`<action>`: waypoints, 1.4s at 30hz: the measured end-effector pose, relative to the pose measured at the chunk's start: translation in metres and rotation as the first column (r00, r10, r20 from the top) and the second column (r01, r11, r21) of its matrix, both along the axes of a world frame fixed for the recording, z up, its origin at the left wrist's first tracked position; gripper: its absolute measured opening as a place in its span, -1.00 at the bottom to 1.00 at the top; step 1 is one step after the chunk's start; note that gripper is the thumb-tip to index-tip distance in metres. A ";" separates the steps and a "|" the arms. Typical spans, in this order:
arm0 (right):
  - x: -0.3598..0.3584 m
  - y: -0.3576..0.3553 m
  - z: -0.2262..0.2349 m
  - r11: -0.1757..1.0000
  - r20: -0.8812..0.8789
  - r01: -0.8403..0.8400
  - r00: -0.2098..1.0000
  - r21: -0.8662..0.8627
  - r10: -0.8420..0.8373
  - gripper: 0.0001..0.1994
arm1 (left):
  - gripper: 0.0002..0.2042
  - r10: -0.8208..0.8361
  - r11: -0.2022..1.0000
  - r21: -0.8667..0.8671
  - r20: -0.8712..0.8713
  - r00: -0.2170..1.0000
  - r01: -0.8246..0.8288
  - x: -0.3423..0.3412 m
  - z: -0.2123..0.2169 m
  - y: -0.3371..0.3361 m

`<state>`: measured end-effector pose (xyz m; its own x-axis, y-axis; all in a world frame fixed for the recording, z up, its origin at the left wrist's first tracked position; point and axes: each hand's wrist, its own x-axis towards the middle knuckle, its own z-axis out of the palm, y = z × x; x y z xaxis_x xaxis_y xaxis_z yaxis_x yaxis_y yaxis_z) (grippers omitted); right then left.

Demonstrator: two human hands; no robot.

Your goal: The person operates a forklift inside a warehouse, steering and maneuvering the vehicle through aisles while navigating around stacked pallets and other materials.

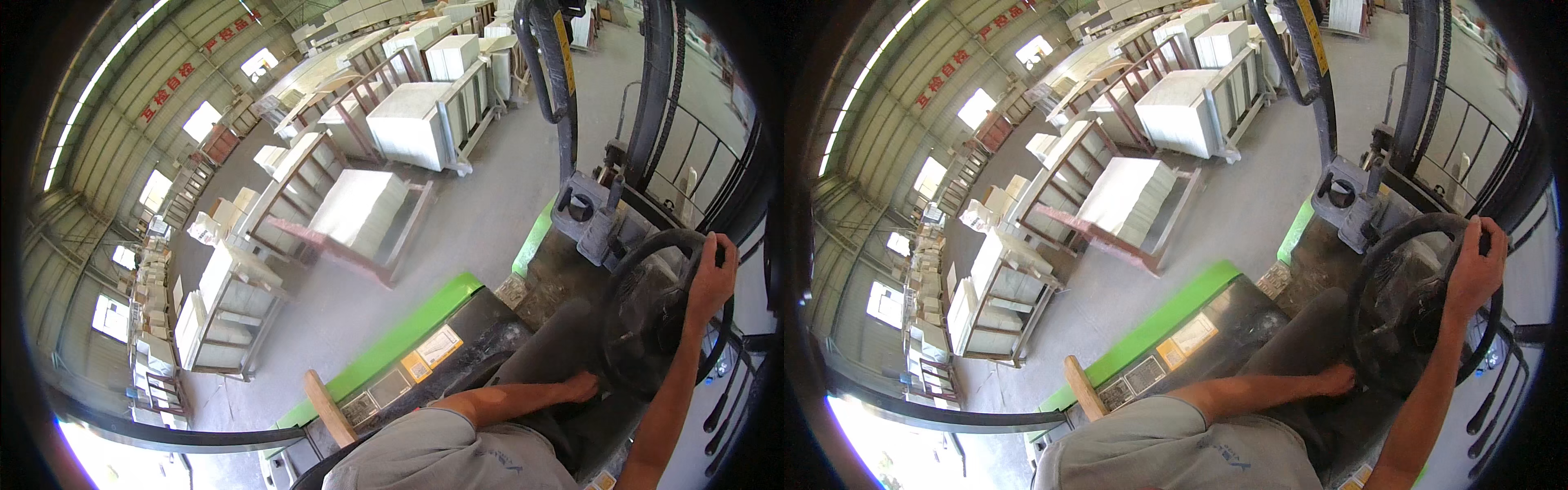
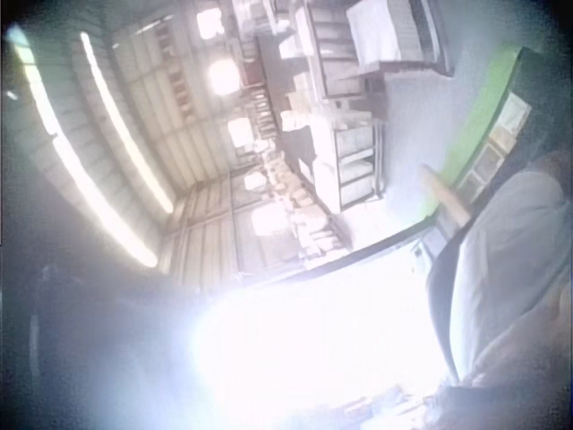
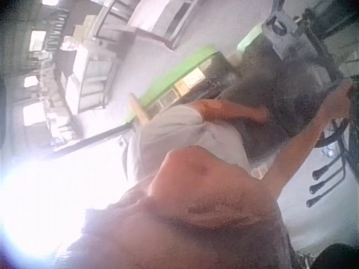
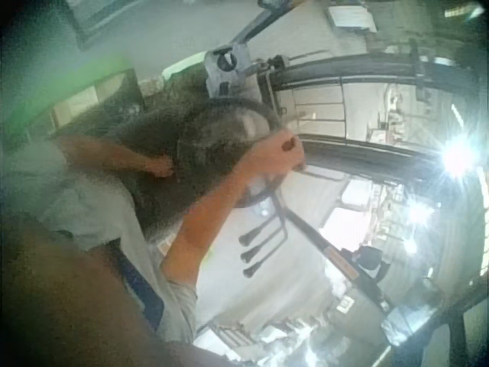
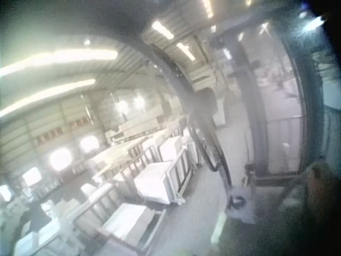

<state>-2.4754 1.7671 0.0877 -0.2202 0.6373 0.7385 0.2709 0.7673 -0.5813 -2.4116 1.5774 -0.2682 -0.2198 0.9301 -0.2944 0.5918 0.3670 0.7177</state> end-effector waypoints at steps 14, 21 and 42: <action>-0.354 0.447 0.041 0.985 -0.162 -0.128 0.976 0.119 0.147 -0.89 | -0.66 -0.088 0.928 0.315 -0.337 0.937 0.200 -0.339 -0.009 0.475; -0.415 0.549 0.056 0.981 -0.230 -0.098 0.964 0.165 0.134 -0.77 | -0.59 -0.253 0.967 -0.040 -0.289 0.923 0.252 -0.430 -0.033 0.570; -0.776 0.961 0.033 0.963 -0.281 -0.098 0.945 0.252 0.170 -0.74 | -0.59 -0.138 0.963 0.199 -0.207 0.968 0.180 -0.805 0.014 1.016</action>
